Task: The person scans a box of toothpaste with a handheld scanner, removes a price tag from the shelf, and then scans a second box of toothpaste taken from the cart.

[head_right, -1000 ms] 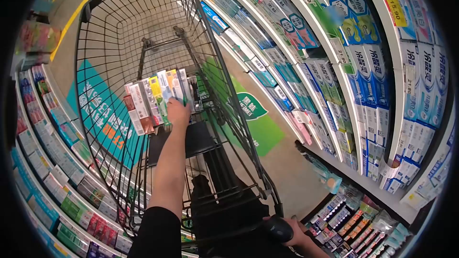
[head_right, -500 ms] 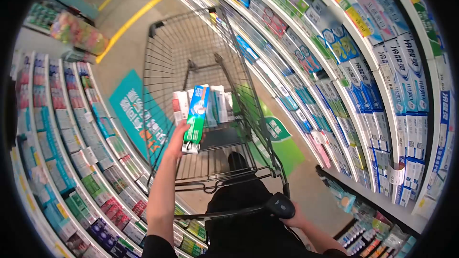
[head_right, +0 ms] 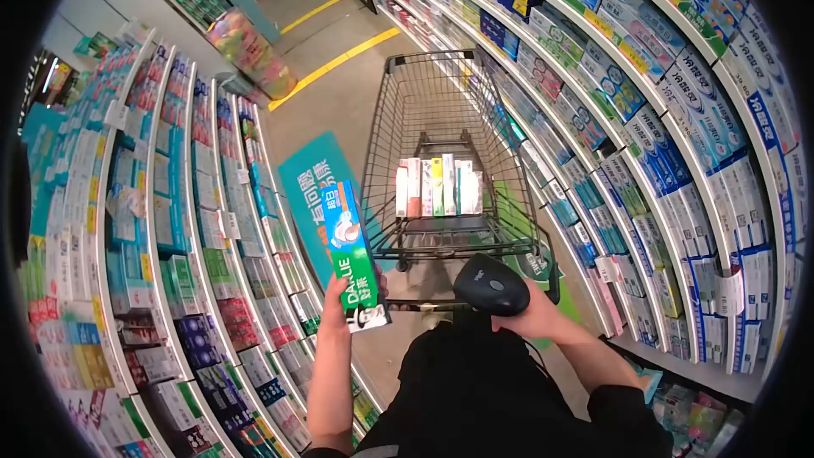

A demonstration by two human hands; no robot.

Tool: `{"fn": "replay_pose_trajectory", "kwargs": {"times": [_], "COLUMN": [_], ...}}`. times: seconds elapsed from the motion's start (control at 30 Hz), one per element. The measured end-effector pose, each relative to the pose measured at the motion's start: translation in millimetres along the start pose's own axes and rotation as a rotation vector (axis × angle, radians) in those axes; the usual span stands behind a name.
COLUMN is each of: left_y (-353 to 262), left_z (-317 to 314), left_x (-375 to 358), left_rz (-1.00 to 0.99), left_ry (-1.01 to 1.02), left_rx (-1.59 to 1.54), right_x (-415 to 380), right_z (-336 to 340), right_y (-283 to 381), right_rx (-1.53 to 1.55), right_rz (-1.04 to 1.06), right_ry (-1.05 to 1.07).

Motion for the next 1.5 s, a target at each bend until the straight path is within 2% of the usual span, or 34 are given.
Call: {"fn": "replay_pose_trajectory", "kwargs": {"times": [0.03,0.1,0.17,0.27,0.4,0.5,0.53,0.63,0.67,0.7,0.77,0.8,0.87,0.97,1.0,1.1,1.13,1.2,1.27,1.4,1.5], "left_y": [5,2,0,-3,-22,-31,-32,-15,-8,-7,-8,-13,-9,-16,-18,-15,-11,-8,-6,-26,-29], "left_z": [5,4,4,-1,-20,-37,-39,-33,-31,-34,-44,-53,-44,-46,-47,-45,-40,-31,-19,32,24], "left_x": [-13,-40,-62,-86,-95,-98,-99,-105,-111,-119,-131,-137,-144,-150,-149,-153,-153,-154,-166,-170,-179], "left_rz": [0.065,0.07,0.079,0.05,-0.19,-0.31,-0.311,-0.066,0.064,0.169,0.256,0.325,0.344,0.37,0.357,0.332,0.298,0.267,0.278,-0.065,-0.226], "left_ry": [0.036,0.015,0.115,0.152,0.144,0.052,0.016,0.19,0.218,0.203,0.339,0.408,0.439,0.423,0.382,0.321,0.364,0.39,0.346,-0.012,0.145], "left_rx": [-0.063,-0.253,-0.263,-0.239,-0.078,-0.003,-0.02,-0.231,-0.303,-0.288,-0.203,-0.194,-0.122,-0.096,-0.087,-0.058,-0.005,-0.09,-0.374,-0.446,-0.358], "right_x": [0,-3,-6,-7,-1,4,6,9,15,19,31,37,46,44,36,40,39,42,40,30,27], "right_z": [-9,-24,-35,-57,-85,-101,-102,-89,-81,-73,-63,-64,-71,-90,-100,-94,-96,-96,-96,-79,-78], "right_y": [3,13,22,37,35,35,34,51,54,64,72,73,60,43,48,35,40,38,42,60,67], "right_rx": [0.033,0.094,0.08,-0.033,0.143,0.233,0.156,0.048,0.102,0.102,0.145,0.155,0.143,0.166,0.213,0.279,0.223,0.19,0.255,0.259,0.108], "right_rz": [-0.012,-0.034,0.019,0.047,-0.01,0.09,0.133,0.276,0.246,0.266,0.189,0.142,0.036,-0.164,-0.231,-0.198,-0.14,-0.125,-0.098,-0.024,0.063], "right_ry": [0.025,0.062,0.096,0.159,0.076,-0.014,-0.025,-0.189,-0.176,-0.224,-0.232,-0.198,-0.108,0.107,0.155,0.143,0.147,0.135,0.082,-0.109,-0.183]}}
Point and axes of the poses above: each hand's wrist, its own x-axis towards the middle knuckle, its own z-axis out of the back of the hand, y = z × x, the point moved 9 cm from there along x, towards the middle knuckle, and after that the axes turned 6 degrees about -z, right-handed, at the moved point
